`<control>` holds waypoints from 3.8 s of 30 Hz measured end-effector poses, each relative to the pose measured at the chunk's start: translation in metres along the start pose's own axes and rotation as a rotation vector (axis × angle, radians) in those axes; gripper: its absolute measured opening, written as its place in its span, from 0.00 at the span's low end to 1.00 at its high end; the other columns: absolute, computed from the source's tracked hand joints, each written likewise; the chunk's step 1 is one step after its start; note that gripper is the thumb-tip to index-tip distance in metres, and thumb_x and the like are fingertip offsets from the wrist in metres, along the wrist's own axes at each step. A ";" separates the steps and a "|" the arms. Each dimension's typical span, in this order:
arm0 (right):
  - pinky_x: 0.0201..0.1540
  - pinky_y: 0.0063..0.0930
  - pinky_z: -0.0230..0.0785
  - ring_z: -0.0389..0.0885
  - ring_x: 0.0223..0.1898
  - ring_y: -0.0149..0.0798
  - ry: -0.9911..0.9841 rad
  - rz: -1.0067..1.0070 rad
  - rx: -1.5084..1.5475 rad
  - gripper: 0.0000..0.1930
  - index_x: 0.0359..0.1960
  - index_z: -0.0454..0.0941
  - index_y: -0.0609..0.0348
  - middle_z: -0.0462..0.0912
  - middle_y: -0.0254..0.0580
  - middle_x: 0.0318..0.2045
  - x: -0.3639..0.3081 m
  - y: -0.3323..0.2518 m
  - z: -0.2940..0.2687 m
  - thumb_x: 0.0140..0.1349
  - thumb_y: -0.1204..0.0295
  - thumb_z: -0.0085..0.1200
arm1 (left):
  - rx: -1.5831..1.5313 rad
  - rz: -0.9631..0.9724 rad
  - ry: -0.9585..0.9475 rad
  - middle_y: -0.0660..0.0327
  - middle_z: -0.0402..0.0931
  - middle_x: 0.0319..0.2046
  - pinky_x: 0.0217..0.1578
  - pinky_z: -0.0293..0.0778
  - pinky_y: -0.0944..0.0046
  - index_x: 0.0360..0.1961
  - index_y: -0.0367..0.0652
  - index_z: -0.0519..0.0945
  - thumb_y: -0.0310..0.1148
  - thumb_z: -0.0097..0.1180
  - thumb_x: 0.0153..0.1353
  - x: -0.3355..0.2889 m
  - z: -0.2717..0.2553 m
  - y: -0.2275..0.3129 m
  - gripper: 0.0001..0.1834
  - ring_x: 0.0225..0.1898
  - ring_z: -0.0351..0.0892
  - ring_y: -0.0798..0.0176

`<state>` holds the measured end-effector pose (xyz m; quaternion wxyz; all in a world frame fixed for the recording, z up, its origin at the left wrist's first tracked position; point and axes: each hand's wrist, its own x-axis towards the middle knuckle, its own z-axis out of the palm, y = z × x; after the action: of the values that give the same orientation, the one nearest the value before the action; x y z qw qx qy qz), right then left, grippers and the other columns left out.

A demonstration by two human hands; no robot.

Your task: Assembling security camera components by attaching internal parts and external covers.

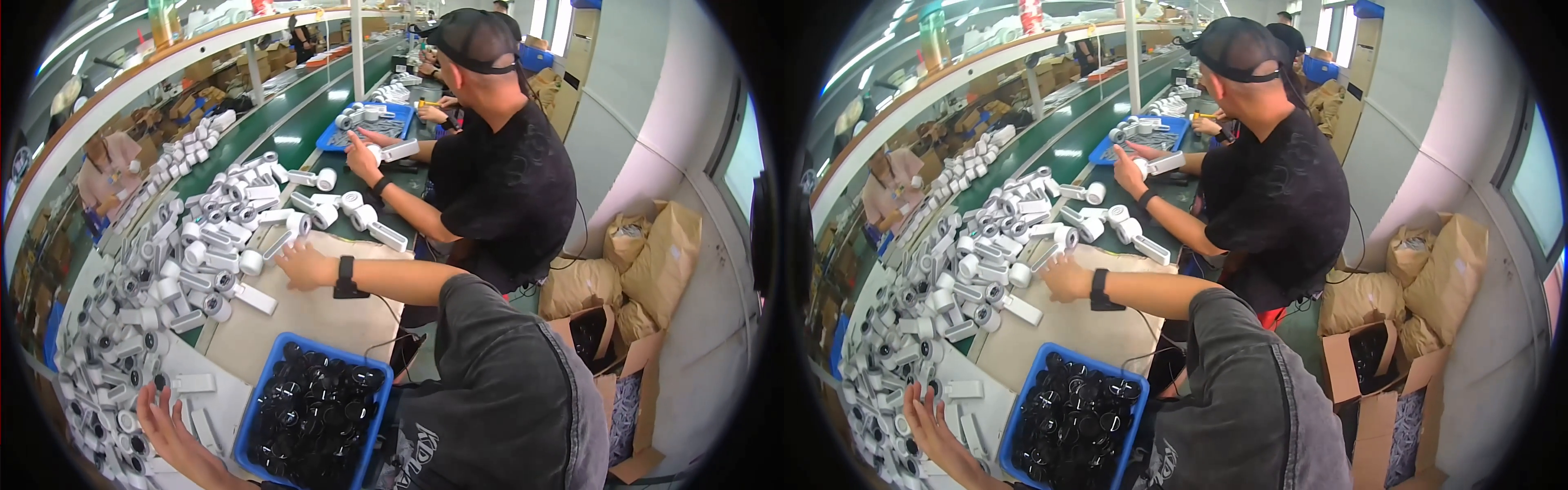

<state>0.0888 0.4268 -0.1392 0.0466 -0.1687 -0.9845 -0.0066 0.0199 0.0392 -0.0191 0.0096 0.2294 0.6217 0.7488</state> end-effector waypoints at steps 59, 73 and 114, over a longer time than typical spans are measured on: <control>0.40 0.39 0.69 0.75 0.38 0.49 0.937 -1.427 0.797 0.11 0.42 0.79 0.61 0.75 0.44 0.34 -0.083 -0.186 -0.111 0.62 0.68 0.57 | -0.872 -0.648 -0.146 0.53 0.76 0.41 0.32 0.72 0.67 0.59 0.33 0.65 0.60 0.43 0.68 0.003 0.021 -0.018 0.37 0.32 0.74 0.64; 0.56 0.42 0.63 0.69 0.53 0.50 -0.046 -0.725 0.544 0.27 0.55 0.72 0.62 0.73 0.48 0.50 -0.095 -0.119 -0.003 0.56 0.62 0.63 | -0.705 -0.228 0.134 0.58 0.74 0.26 0.08 0.60 0.71 0.62 0.26 0.62 0.62 0.34 0.70 -0.003 0.010 0.011 0.42 0.16 0.66 0.70; 0.55 0.41 0.67 0.73 0.50 0.51 -0.188 -0.780 0.666 0.21 0.48 0.78 0.60 0.76 0.46 0.45 -0.082 -0.114 0.002 0.49 0.76 0.65 | -0.627 -0.376 0.065 0.55 0.74 0.45 0.24 0.66 0.70 0.60 0.39 0.67 0.63 0.38 0.69 -0.011 0.033 0.016 0.37 0.28 0.68 0.67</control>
<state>0.1280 0.2920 -0.1486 0.0031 0.2345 -0.9230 0.3050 0.0456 0.0626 -0.0033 0.1972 0.0729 0.3934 0.8950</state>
